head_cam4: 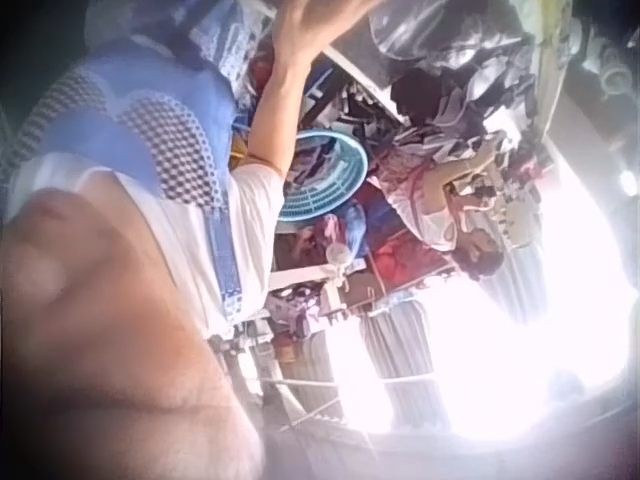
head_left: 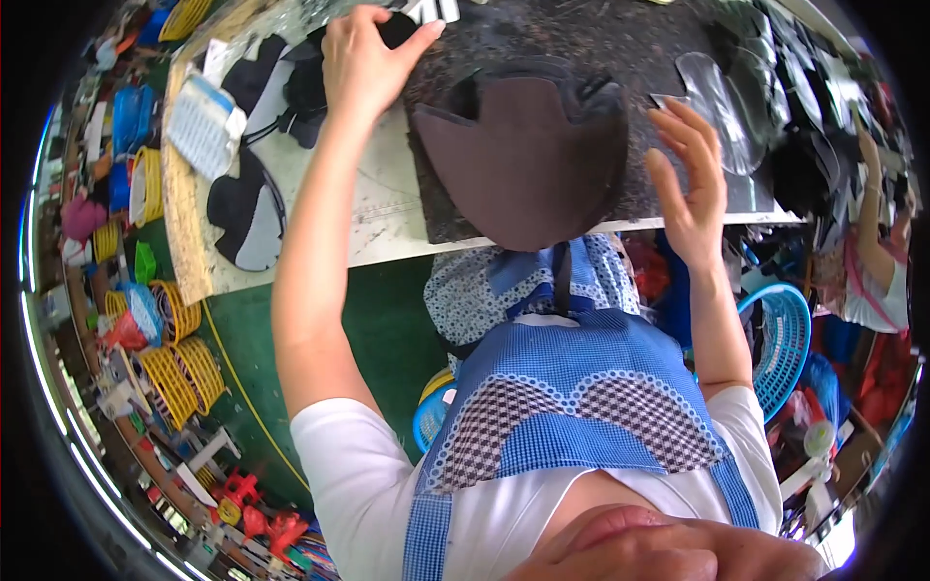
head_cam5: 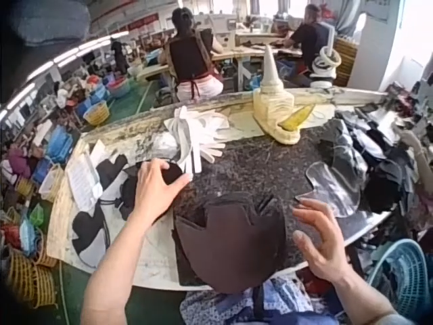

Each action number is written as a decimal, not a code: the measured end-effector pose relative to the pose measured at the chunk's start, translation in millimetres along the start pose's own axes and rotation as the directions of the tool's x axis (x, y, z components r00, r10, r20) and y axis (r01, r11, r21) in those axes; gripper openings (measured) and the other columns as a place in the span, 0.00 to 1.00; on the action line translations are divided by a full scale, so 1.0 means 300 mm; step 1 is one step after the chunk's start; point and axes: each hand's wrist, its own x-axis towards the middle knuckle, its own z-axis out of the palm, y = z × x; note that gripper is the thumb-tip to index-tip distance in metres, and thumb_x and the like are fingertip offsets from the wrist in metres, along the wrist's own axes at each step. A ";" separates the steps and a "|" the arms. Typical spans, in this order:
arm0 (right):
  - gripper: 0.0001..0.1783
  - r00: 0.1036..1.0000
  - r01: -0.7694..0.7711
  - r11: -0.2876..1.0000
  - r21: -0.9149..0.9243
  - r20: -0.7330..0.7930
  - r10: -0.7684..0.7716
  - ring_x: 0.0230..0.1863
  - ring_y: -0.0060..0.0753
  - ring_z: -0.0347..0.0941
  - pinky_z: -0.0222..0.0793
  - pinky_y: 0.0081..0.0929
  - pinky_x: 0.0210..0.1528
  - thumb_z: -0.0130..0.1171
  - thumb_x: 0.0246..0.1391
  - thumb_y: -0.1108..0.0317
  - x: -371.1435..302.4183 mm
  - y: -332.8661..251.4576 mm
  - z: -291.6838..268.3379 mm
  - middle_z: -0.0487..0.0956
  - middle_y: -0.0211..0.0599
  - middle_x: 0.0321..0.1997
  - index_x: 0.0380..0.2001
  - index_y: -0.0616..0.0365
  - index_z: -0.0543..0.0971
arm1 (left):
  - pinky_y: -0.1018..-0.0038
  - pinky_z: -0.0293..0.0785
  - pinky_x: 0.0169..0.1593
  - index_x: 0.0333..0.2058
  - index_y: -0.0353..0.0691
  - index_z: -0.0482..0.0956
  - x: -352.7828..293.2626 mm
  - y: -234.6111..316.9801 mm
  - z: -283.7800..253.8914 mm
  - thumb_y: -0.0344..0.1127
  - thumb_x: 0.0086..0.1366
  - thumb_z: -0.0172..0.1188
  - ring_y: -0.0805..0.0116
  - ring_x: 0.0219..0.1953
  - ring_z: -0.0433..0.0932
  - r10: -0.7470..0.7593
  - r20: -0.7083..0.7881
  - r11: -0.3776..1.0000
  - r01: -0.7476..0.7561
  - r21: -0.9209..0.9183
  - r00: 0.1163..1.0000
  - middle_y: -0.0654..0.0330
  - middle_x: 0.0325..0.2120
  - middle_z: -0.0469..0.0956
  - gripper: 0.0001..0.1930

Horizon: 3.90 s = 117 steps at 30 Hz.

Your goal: Apply glue to shoe upper components at a factory workbench using a brush.

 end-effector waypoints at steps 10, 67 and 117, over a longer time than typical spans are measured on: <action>0.10 0.975 -0.218 0.922 0.319 0.019 0.223 0.42 0.26 0.79 0.74 0.21 0.46 0.54 0.64 0.72 -0.014 -0.071 -0.127 0.81 0.37 0.43 0.44 0.65 0.80 | 0.67 0.69 0.28 0.25 0.35 0.72 -0.019 -0.019 -0.176 0.32 0.59 0.60 0.58 0.20 0.71 0.041 -0.228 0.971 -0.093 -0.222 0.973 0.56 0.23 0.73 0.09; 0.16 0.972 -0.208 0.377 0.903 0.149 0.180 0.51 0.25 0.76 0.69 0.26 0.59 0.57 0.63 0.69 0.103 -0.146 -0.029 0.81 0.37 0.48 0.52 0.65 0.78 | 0.79 0.73 0.45 0.38 0.34 0.75 -0.196 0.716 -0.104 0.30 0.69 0.59 0.78 0.38 0.78 0.085 0.240 -0.017 0.242 -0.970 0.967 0.62 0.33 0.81 0.05; 0.14 0.996 -0.003 0.863 0.505 -0.077 0.049 0.40 0.16 0.74 0.72 0.17 0.44 0.53 0.64 0.75 0.219 -0.216 -0.048 0.83 0.34 0.39 0.50 0.65 0.80 | 0.82 0.74 0.31 0.40 0.35 0.75 -0.062 0.668 -0.225 0.34 0.75 0.50 0.80 0.25 0.74 0.068 0.325 0.095 0.318 -0.943 0.943 0.64 0.24 0.76 0.09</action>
